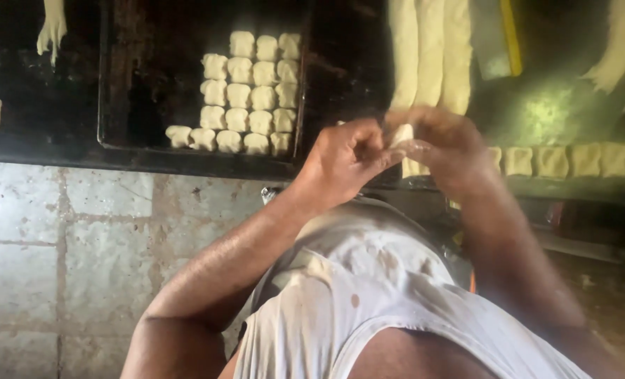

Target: The person uses a scraper to cut long strips of dough into pieces, shapes them into balls by hand, and arranges them in rows on a tray.

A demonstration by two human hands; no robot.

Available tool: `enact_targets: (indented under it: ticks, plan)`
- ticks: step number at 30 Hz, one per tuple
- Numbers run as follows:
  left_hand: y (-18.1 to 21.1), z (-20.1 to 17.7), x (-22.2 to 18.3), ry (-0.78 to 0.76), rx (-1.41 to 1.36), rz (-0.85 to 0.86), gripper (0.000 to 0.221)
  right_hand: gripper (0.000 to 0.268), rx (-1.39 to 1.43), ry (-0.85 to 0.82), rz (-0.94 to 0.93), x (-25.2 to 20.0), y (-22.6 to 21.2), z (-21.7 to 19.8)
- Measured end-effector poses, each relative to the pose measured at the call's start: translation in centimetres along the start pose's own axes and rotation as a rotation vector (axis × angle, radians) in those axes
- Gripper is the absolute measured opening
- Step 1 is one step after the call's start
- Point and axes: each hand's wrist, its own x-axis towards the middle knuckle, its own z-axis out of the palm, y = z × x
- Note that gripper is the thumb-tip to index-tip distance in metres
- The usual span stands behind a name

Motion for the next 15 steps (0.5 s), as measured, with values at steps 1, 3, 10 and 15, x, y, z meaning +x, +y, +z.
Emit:
enact_targets:
  ticks: [1,3,10,15]
  plan:
    - [-0.4,0.5,0.0,0.021,-0.048,0.022,0.019,0.023,-0.247,0.129,0.312,-0.1,-1.1,-0.4]
    - [-0.7,1.9,0.0,0.046,-0.098,0.036,0.014,0.012,-0.495,0.248,0.629,0.2,-0.9,-2.2]
    - [0.7,5.3,1.1,-0.057,-0.161,-0.231,0.020,0.013,-0.835,0.195,-0.723,-1.5,8.3,-6.6]
    - [-0.9,7.4,1.4,0.086,-0.645,-0.339,0.032,0.040,-1.020,0.121,-0.976,-3.3,6.5,-5.8]
